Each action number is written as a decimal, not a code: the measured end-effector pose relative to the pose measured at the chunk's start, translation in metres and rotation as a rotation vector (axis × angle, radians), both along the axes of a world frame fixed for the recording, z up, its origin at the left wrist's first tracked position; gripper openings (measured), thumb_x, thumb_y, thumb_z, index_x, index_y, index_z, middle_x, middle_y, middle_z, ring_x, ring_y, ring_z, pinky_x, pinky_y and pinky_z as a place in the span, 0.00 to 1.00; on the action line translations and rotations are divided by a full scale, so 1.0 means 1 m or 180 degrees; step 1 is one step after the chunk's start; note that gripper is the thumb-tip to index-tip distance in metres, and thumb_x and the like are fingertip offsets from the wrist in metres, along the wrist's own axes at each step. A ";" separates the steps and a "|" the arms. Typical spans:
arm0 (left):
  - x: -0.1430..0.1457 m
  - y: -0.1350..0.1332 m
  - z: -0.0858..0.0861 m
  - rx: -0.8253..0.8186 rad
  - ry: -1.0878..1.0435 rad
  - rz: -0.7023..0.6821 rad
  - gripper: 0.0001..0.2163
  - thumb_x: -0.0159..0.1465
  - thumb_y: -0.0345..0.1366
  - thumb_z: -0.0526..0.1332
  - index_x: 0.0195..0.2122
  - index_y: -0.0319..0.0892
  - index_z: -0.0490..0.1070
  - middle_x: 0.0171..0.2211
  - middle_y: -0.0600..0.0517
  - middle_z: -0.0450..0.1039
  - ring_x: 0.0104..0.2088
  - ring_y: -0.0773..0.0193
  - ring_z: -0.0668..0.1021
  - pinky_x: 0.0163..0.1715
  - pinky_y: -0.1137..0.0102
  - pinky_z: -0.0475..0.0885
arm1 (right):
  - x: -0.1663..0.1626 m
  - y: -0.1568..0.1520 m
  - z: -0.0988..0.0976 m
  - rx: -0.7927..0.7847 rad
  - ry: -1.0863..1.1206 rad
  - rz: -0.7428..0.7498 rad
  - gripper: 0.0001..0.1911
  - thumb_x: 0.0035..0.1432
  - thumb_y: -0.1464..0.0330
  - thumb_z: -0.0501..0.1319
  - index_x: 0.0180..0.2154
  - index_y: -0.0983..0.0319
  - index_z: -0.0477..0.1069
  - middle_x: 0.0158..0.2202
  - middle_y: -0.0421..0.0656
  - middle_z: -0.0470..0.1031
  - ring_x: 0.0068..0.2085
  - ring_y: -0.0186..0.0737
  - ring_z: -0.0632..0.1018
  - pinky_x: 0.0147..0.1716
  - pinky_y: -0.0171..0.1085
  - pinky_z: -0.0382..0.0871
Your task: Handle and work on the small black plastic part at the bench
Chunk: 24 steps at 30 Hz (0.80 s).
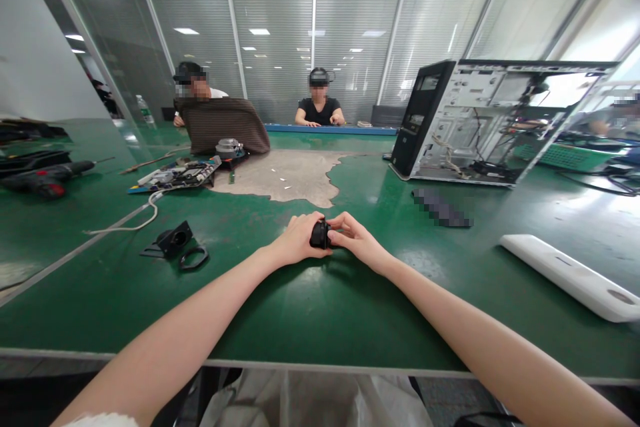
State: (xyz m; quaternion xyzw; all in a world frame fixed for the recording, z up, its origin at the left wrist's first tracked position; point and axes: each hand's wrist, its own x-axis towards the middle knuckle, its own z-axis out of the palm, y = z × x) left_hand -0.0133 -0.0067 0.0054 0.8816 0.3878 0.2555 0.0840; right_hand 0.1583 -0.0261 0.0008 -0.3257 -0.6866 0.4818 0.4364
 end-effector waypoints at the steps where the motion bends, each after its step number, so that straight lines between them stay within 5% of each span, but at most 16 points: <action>1: 0.000 0.000 0.000 -0.0007 -0.0010 0.0001 0.27 0.46 0.49 0.62 0.44 0.44 0.57 0.38 0.50 0.66 0.38 0.56 0.69 0.37 0.64 0.60 | -0.001 0.000 0.000 -0.0019 -0.0011 -0.0058 0.10 0.50 0.64 0.58 0.34 0.60 0.61 0.36 0.39 0.67 0.38 0.33 0.71 0.39 0.37 0.65; 6: 0.000 0.000 0.000 -0.0022 -0.0011 0.0002 0.27 0.45 0.48 0.62 0.44 0.44 0.57 0.38 0.51 0.66 0.37 0.56 0.70 0.37 0.65 0.60 | -0.002 0.001 -0.001 -0.0211 -0.0147 -0.0088 0.16 0.49 0.65 0.58 0.41 0.59 0.59 0.37 0.40 0.67 0.36 0.33 0.72 0.38 0.38 0.66; 11: 0.000 0.001 0.000 -0.0004 0.0011 0.0004 0.26 0.46 0.47 0.62 0.43 0.43 0.57 0.38 0.51 0.66 0.38 0.56 0.70 0.37 0.64 0.60 | 0.001 -0.002 0.001 -0.0112 0.0043 0.0334 0.16 0.45 0.68 0.62 0.37 0.59 0.59 0.40 0.40 0.66 0.41 0.35 0.71 0.41 0.38 0.65; 18: 0.000 0.001 -0.001 -0.0027 -0.0043 0.0001 0.27 0.45 0.49 0.62 0.44 0.44 0.57 0.39 0.50 0.66 0.38 0.56 0.70 0.38 0.64 0.60 | -0.003 0.002 -0.004 -0.0143 0.0036 -0.0070 0.10 0.50 0.66 0.58 0.34 0.60 0.59 0.37 0.40 0.67 0.35 0.32 0.72 0.38 0.37 0.66; 24: -0.001 0.002 -0.001 0.0026 -0.0043 -0.0051 0.26 0.46 0.48 0.62 0.43 0.43 0.57 0.39 0.50 0.66 0.39 0.56 0.69 0.38 0.64 0.60 | -0.002 0.001 -0.004 -0.0175 -0.0065 -0.0080 0.13 0.49 0.67 0.59 0.37 0.60 0.60 0.39 0.42 0.66 0.40 0.35 0.71 0.42 0.39 0.65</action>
